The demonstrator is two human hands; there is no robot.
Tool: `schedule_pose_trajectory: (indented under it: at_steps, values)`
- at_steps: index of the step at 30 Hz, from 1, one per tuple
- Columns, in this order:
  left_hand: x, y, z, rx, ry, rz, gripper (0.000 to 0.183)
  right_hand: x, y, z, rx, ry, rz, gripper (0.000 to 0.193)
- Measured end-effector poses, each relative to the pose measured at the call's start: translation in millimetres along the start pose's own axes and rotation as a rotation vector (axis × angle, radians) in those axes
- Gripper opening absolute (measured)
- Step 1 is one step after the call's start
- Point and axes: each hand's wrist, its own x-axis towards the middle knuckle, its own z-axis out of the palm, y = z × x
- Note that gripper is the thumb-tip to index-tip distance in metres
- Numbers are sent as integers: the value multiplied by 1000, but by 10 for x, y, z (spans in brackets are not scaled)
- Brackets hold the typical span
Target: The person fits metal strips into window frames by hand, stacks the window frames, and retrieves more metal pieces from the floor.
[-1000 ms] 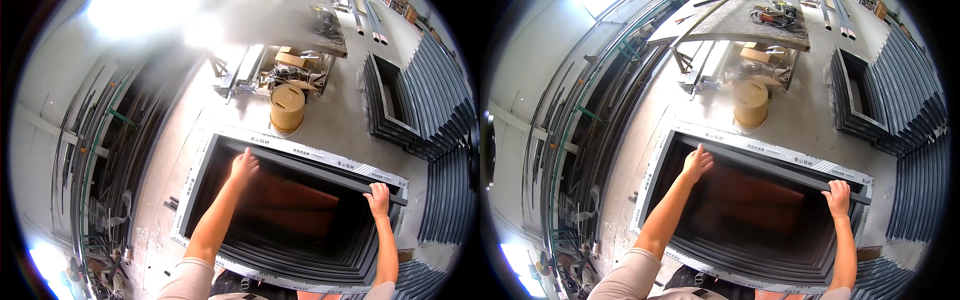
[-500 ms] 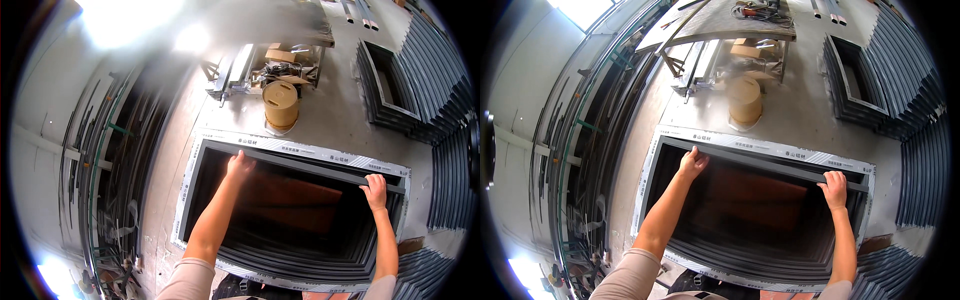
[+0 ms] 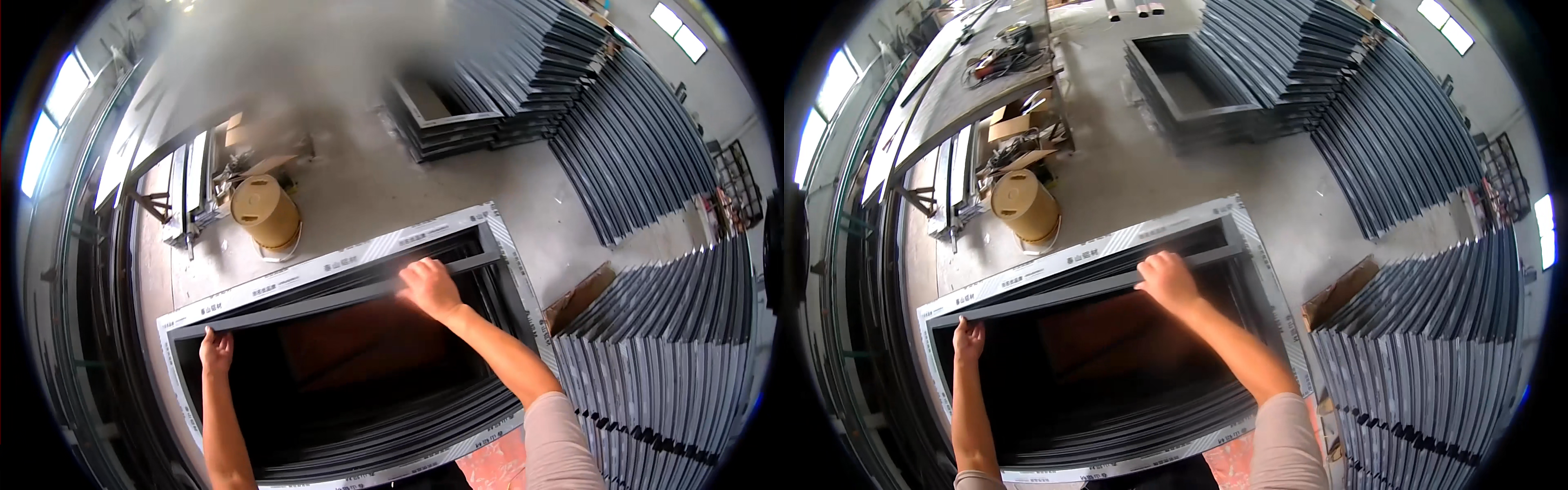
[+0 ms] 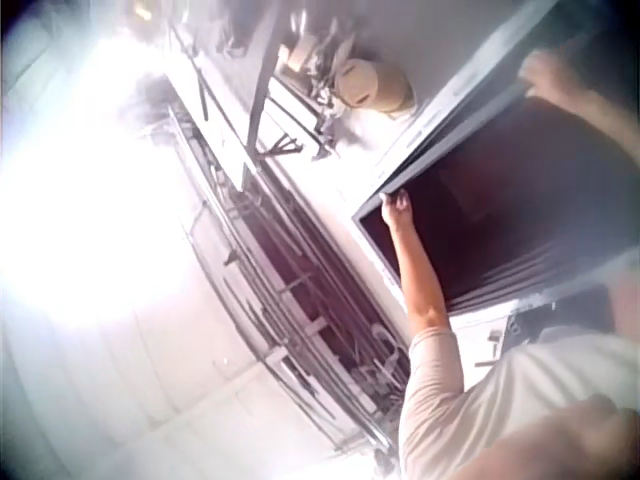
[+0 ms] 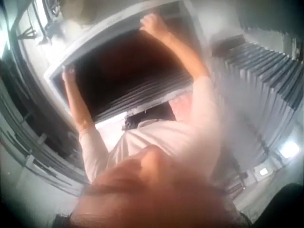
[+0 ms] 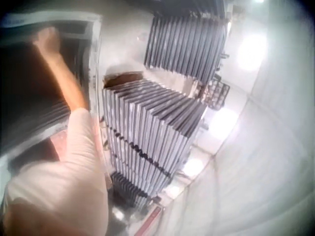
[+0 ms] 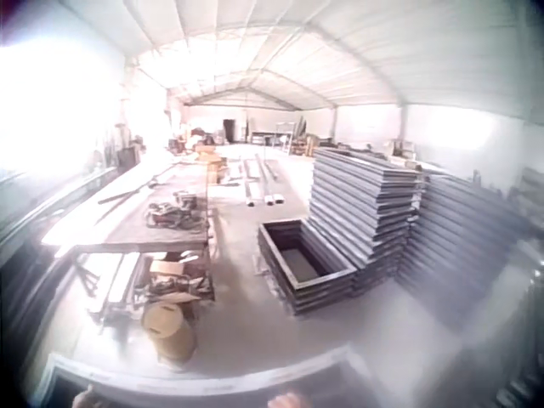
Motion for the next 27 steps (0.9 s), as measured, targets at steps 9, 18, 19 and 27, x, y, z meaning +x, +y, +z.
schedule_pose_trajectory:
  at_steps: [9,18,19,27]
  values:
    - [32,-19,176,30,123,6,28,-15,195,-43,60,-124,16,54]
    - [66,36,162,65,150,8,23,277,527,-112,-181,-449,-79,108]
    - [65,39,159,68,151,24,23,294,534,-101,-185,-448,-78,105]
    - [120,35,177,63,167,21,25,404,595,-161,-203,-477,-102,95]
